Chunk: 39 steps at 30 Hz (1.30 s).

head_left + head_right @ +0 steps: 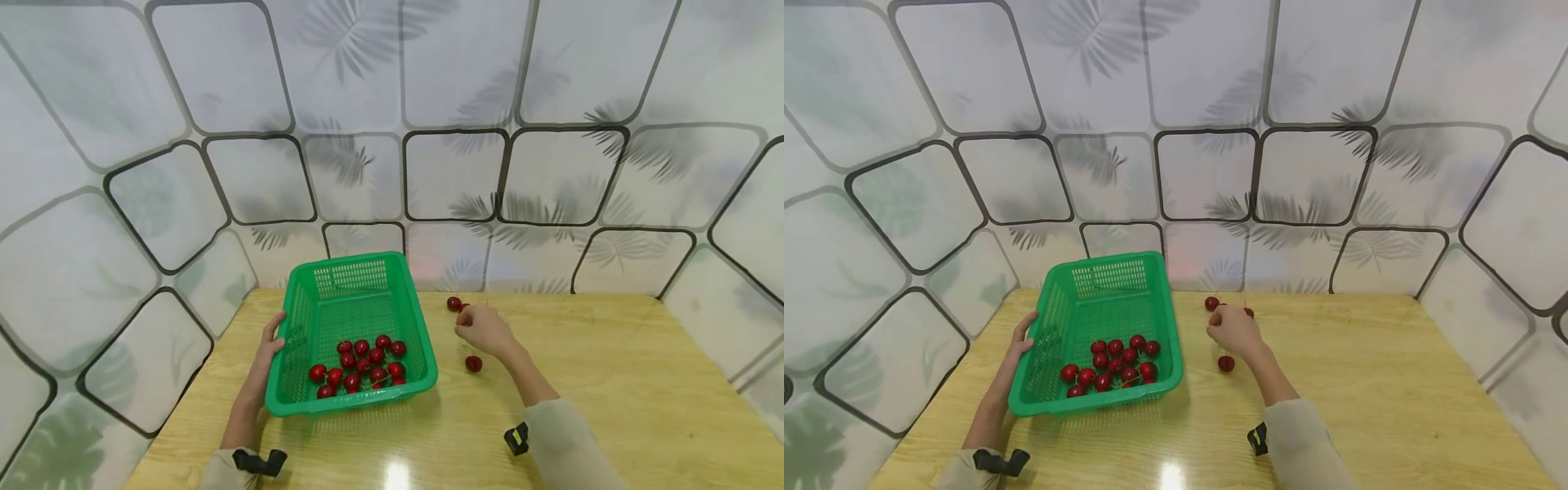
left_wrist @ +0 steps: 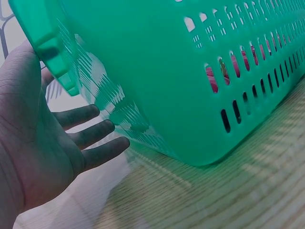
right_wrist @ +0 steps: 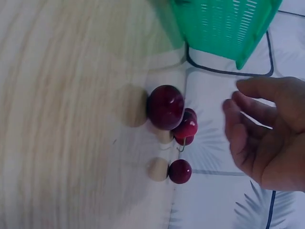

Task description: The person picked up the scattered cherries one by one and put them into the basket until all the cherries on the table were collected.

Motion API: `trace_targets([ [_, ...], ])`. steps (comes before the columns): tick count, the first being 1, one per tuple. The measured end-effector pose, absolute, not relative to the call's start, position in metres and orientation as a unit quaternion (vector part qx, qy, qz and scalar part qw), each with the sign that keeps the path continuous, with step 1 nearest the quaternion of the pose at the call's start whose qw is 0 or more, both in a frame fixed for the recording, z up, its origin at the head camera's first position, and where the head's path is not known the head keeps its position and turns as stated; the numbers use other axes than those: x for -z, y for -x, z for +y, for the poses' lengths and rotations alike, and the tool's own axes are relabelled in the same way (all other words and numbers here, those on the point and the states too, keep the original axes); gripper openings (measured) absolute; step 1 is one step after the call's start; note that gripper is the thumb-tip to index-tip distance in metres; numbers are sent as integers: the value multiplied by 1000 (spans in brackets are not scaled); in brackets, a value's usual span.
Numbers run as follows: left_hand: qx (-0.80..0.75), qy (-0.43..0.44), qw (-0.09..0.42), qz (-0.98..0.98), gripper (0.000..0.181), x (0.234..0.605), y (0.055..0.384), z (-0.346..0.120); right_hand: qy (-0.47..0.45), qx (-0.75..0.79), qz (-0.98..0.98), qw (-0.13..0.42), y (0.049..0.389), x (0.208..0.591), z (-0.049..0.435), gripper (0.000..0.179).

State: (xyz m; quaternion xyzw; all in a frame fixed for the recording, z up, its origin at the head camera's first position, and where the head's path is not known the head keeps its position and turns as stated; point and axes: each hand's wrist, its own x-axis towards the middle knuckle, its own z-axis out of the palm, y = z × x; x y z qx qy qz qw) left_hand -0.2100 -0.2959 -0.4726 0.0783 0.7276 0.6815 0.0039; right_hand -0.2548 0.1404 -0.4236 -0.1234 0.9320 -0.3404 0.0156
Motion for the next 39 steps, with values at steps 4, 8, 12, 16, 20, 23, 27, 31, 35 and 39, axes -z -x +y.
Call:
trace_targets([
  [4,-679,-81,6,729,57,475,208,-296,135,275,948,89,248,432,142,23],
  [8,-679,-80,7,729,57,475,208,-295,133,250,953,106,245,439,139,21],
  [12,-677,-79,5,732,57,475,208,-296,133,232,958,100,245,445,137,11],
  [16,-678,-78,5,731,56,476,208,-296,126,223,962,95,247,450,138,9],
  [20,-677,-73,6,732,56,478,206,-296,114,228,962,95,249,456,142,9],
  [23,-675,-73,2,734,56,479,205,-297,108,240,961,90,251,461,146,8],
  [27,-677,-78,1,731,55,480,205,-297,104,268,955,77,254,466,153,1],
  [31,-679,-80,4,730,55,480,205,-297,98,293,949,65,257,468,160,5],
  [35,-678,-80,4,730,56,479,207,-297,103,292,949,59,259,467,165,4],
  [39,-678,-81,2,730,56,478,209,-298,105,290,949,66,260,465,168,4],
])
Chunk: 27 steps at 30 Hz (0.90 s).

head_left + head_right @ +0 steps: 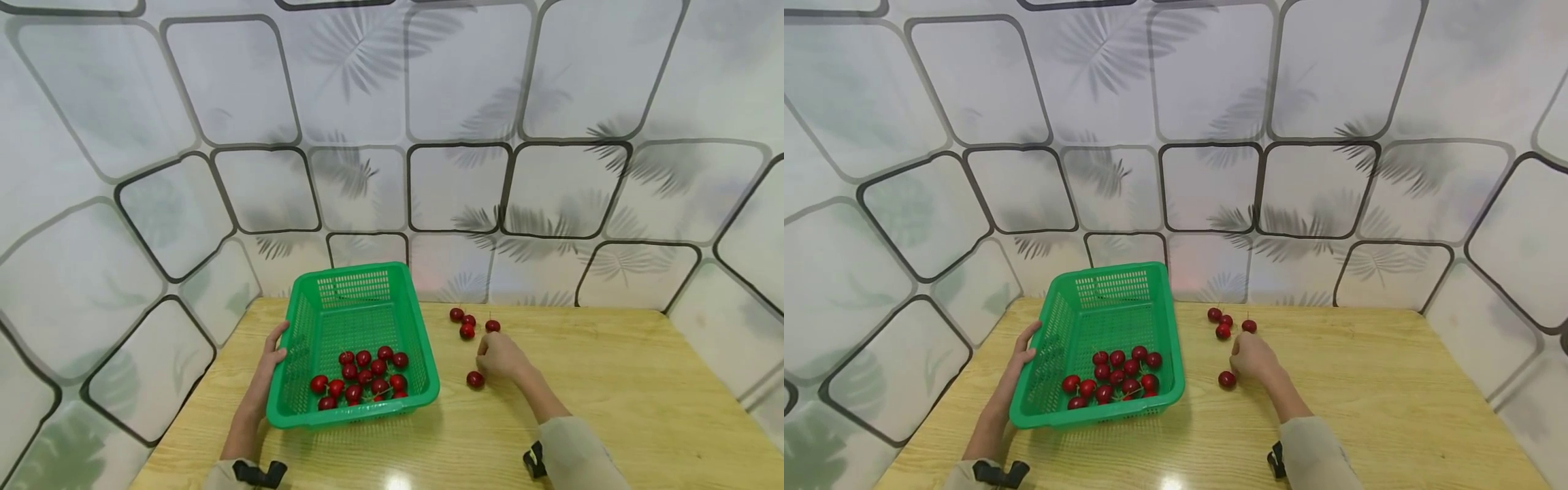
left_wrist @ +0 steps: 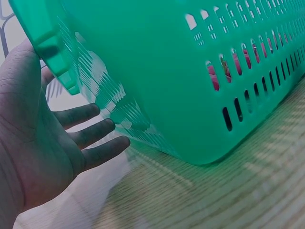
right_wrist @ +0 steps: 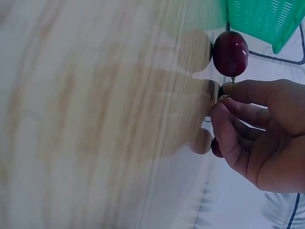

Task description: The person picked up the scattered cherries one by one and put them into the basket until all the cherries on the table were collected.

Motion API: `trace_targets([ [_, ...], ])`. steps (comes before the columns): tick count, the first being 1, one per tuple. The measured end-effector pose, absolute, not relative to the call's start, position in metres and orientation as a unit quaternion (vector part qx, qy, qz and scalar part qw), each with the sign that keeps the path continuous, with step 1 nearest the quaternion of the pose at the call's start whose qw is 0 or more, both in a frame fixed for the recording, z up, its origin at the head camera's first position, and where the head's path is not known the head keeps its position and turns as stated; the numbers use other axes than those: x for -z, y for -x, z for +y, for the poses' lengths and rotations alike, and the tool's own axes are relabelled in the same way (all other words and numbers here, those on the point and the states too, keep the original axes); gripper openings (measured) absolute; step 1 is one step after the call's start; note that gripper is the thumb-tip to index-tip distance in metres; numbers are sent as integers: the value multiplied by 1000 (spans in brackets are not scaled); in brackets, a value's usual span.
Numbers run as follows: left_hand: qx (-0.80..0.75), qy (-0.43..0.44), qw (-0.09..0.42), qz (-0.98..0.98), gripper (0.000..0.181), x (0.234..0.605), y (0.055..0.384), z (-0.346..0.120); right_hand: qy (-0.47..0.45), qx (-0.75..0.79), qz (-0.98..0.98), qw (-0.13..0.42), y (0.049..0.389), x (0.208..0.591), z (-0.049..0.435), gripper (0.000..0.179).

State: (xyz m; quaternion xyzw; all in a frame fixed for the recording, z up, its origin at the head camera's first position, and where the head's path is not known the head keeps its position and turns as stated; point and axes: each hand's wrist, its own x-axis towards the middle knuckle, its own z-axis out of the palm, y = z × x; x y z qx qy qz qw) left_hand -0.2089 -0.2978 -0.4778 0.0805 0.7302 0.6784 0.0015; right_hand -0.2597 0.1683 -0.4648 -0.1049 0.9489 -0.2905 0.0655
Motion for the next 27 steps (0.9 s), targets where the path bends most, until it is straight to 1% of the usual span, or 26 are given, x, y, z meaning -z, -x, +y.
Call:
trace_targets([
  [5,-679,-78,1,730,56,478,209,-298,102,294,948,72,259,465,170,5],
  [10,-679,-78,4,730,56,478,210,-298,108,308,943,64,259,465,171,11],
  [14,-678,-77,5,731,56,477,210,-298,95,313,942,74,258,465,169,4],
  [16,-677,-76,4,732,55,477,209,-298,93,313,942,76,258,466,169,3],
  [23,-680,-75,10,729,56,476,209,-297,98,320,939,79,260,467,170,19],
  [27,-681,-74,11,728,56,475,209,-298,107,322,938,67,261,463,171,21],
])
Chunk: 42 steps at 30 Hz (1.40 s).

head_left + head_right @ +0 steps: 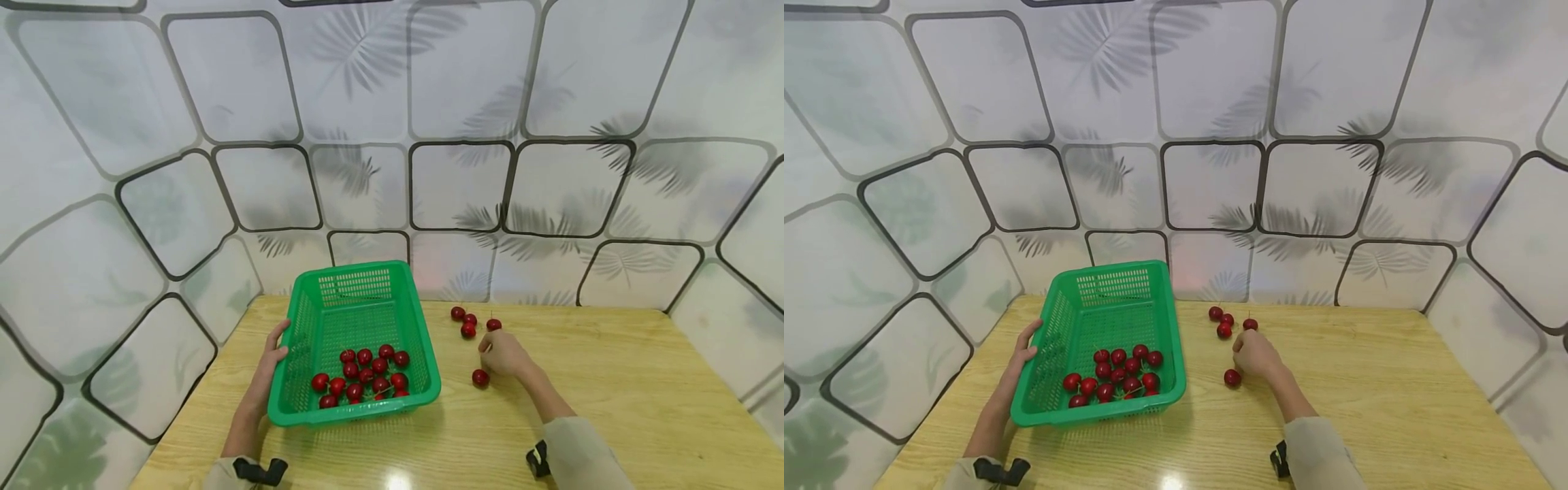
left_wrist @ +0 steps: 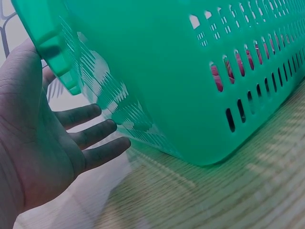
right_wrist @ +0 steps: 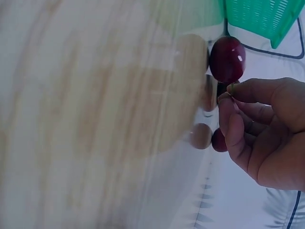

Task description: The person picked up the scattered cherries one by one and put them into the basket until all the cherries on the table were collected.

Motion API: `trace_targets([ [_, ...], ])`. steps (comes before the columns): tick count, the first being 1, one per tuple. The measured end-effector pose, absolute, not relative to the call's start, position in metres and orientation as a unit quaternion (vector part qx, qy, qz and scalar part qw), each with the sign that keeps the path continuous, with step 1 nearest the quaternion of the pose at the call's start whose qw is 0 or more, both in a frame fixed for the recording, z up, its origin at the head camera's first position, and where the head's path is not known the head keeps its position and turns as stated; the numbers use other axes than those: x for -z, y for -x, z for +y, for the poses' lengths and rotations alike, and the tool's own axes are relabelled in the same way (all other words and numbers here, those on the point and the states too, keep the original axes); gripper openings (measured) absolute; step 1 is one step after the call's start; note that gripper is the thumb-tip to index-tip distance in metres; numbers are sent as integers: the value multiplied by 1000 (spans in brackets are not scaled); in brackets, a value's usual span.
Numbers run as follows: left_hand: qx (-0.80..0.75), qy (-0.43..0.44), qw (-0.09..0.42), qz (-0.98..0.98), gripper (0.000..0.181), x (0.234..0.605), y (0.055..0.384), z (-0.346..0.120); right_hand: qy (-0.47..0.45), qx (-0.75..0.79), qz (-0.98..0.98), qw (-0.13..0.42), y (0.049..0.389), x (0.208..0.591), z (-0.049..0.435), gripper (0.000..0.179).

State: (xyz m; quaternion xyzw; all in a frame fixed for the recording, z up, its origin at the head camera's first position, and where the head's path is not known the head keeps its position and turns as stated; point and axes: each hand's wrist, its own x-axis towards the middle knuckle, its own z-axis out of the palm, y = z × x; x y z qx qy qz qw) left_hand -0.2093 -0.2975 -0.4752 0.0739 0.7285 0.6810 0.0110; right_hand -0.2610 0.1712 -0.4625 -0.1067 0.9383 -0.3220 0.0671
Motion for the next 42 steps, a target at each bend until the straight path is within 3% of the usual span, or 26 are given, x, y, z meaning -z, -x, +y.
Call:
trace_targets([
  [15,-682,-73,19,727,55,473,209,-300,128,372,919,-22,253,432,168,14],
  [25,-682,-71,10,728,55,470,208,-299,109,425,886,-149,245,400,146,14],
  [31,-680,-75,2,729,56,469,207,-298,147,479,838,-217,231,376,120,10],
  [37,-678,-58,9,732,57,468,207,-298,204,488,825,-199,222,370,87,8],
  [42,-677,-49,12,734,59,470,207,-298,238,467,839,-149,224,377,62,6],
])
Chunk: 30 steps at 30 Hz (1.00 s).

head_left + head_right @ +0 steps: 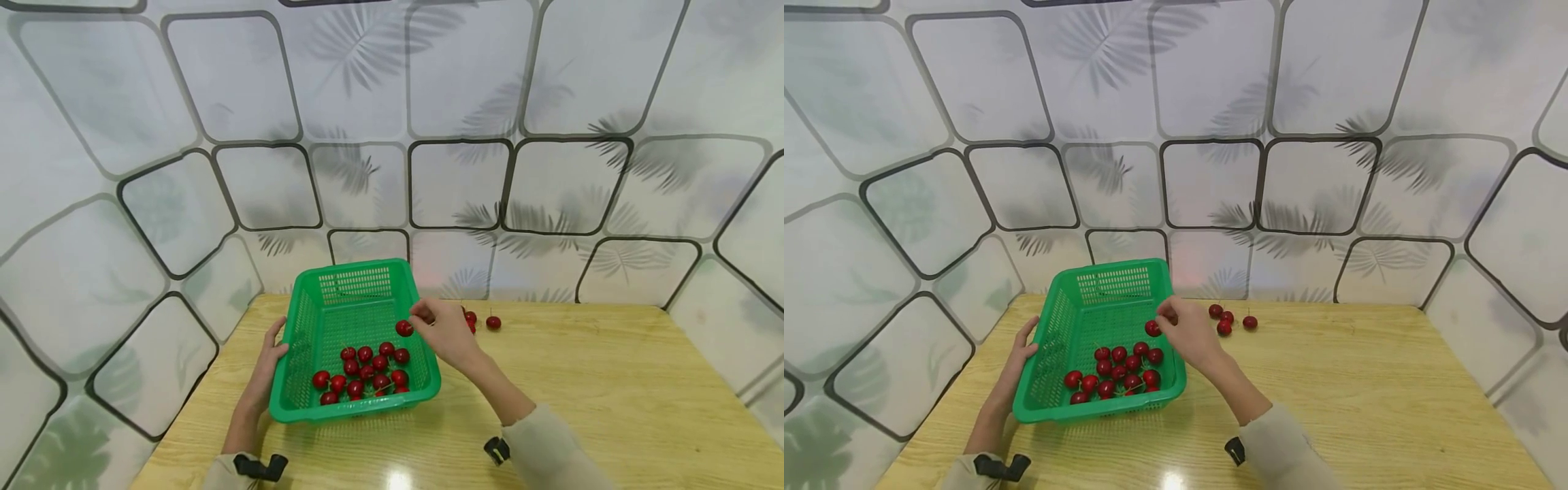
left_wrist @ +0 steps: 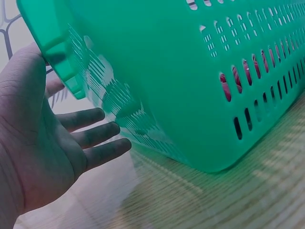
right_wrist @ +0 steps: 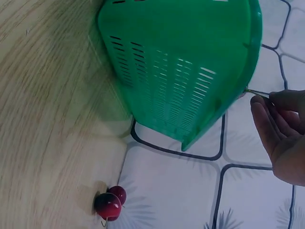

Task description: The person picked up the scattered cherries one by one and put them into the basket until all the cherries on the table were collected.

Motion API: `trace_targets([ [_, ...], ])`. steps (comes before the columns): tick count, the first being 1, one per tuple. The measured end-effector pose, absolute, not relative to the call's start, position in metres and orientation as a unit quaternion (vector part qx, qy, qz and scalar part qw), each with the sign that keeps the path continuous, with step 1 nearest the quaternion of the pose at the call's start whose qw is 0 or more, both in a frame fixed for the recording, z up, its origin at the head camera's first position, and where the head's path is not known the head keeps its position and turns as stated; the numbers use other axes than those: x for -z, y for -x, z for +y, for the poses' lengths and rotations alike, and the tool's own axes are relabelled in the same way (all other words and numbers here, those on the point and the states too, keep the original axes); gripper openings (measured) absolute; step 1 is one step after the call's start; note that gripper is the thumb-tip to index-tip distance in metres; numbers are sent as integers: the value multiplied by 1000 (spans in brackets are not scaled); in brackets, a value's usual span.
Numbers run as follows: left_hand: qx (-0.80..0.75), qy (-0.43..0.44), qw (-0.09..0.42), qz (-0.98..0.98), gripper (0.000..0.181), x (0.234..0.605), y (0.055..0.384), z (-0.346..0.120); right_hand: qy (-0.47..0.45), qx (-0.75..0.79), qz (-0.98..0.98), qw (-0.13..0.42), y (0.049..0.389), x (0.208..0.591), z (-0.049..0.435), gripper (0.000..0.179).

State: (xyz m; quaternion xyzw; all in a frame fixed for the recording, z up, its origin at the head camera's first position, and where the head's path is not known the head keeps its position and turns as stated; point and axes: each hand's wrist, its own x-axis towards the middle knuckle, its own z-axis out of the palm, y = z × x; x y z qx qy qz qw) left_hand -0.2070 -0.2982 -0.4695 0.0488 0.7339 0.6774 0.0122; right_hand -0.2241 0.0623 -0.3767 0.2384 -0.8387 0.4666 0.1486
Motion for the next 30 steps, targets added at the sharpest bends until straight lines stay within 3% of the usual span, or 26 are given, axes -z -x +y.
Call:
trace_targets([
  [5,-676,-54,8,735,59,470,207,-298,-270,-408,-867,97,237,387,45,4],
  [16,-672,-40,18,740,58,469,209,-296,-306,-274,-910,59,260,406,18,7],
  [30,-676,-46,19,735,59,467,209,-296,-287,-102,-952,15,263,417,1,33],
])
